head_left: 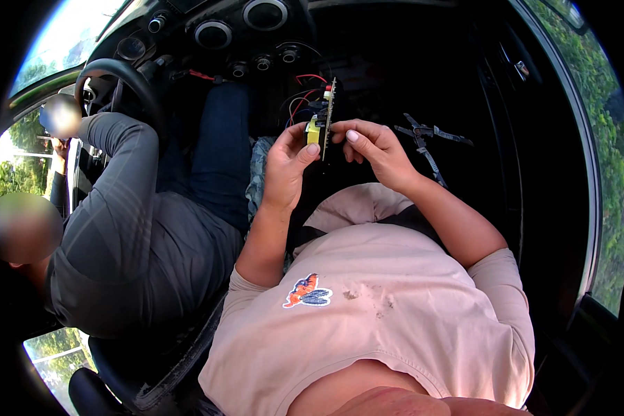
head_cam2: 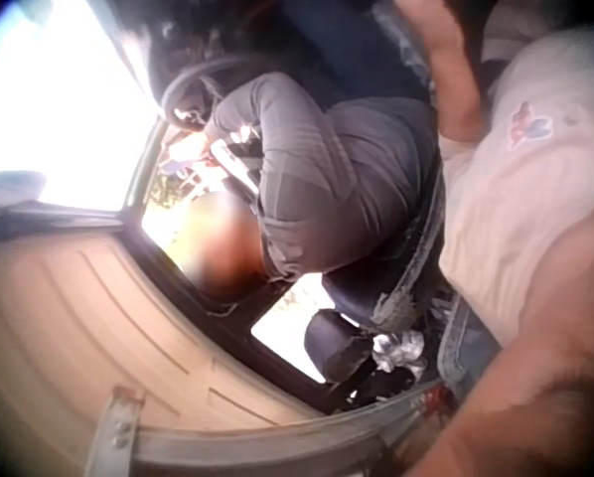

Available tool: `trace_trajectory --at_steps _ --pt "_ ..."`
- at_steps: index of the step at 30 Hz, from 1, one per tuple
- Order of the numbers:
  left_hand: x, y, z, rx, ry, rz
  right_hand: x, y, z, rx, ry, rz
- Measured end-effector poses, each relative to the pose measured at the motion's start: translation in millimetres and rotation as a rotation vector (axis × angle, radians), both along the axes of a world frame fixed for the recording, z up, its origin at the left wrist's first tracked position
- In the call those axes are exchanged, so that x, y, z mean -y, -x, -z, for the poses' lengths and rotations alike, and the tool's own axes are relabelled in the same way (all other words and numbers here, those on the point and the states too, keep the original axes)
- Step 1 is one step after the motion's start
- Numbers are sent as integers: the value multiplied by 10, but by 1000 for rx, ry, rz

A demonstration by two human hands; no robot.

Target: The person sits in the passenger seat of a car and uses pliers to strip the insulation from wires attached to a small electronic circuit board. They manipulate the wires and the board, turning it over to inspect both sides while the driver sits in the adjacent seat.

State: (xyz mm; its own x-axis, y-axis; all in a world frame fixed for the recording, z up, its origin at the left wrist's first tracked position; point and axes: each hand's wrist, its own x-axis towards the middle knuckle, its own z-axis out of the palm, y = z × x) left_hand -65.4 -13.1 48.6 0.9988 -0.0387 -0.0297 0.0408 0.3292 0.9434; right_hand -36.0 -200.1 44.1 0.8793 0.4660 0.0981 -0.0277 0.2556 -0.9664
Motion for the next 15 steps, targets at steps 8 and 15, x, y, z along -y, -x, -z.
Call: trace_trajectory --at_steps 8,15 --pt "12 32 52 -115 457 176 3 91 -146 277 193 100" --pt "40 31 114 -186 554 220 11 129 -199 543 311 153"
